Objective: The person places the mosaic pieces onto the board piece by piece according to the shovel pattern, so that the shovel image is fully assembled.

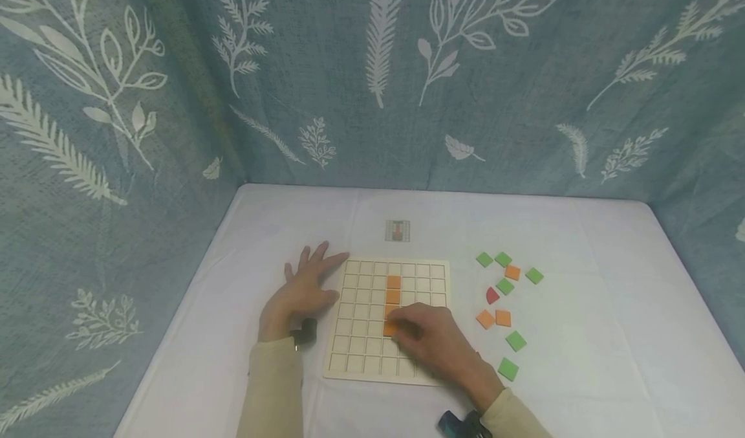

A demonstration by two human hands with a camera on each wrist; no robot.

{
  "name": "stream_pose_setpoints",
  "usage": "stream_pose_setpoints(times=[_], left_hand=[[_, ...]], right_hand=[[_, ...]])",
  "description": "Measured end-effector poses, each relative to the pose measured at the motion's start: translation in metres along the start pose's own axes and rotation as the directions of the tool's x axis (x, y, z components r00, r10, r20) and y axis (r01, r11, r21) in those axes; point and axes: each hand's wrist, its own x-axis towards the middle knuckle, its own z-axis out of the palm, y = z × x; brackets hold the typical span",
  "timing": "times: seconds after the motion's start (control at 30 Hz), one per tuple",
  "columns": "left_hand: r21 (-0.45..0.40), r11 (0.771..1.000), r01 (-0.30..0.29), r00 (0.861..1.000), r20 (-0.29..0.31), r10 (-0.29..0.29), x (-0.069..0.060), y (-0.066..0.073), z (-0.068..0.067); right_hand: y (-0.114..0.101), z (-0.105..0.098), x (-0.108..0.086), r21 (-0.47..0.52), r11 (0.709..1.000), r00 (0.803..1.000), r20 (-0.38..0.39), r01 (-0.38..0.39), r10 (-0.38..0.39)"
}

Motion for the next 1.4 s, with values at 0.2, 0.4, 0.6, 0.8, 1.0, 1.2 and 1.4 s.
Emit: stream_pose_setpoints(times=[0.2, 0.4, 0.6, 0.8, 1.0, 1.2, 1.4], left_hand=[[0.004, 1.000, -0.003, 1.000, -0.006, 0.003, 0.001, -0.001, 0.000], [0.003, 1.000, -0.005, 1.000, -0.003, 0.005, 0.001, -0.001, 0.000], [0.000, 1.000, -0.012, 1.000, 0.003, 0.012, 0.000, 0.000, 0.000], [0.003, 1.000, -0.019, 1.000, 0.003, 0.019, -0.001, 0.001, -0.001], [0.005, 1.000, -0.010, 1.000, -0.001, 0.010, -0.001, 0.001, -0.001], [0.006, 1.000, -0.008, 1.000, 0.002, 0.008, 0.000, 0.001, -0.001], [-0.003, 1.000, -0.013, 1.000, 0.001, 0.013, 0.000, 0.000, 0.000]], right_hand=[[0.001, 0.000, 0.000, 0.009, 1.000, 1.000, -0.007, 0.019, -0.019], [0.001, 0.000, 0.000, 0.009, 1.000, 1.000, 0.002, 0.020, -0.020], [0.001, -0.001, 0.000, 0.014, 1.000, 1.000, 0.002, 0.022, -0.022], [0.002, 0.000, 0.001, 0.017, 0.999, 0.999, -0.008, 0.038, -0.038], [0.002, 0.000, 0.003, 0.021, 1.000, 1.000, 0.018, 0.011, -0.012], [-0.001, -0.007, 0.005, 0.051, 0.999, 0.998, 0.060, -0.020, 0.016], [0.004, -0.023, 0.009, 0.114, 0.993, 0.999, 0.037, 0.012, -0.016]])
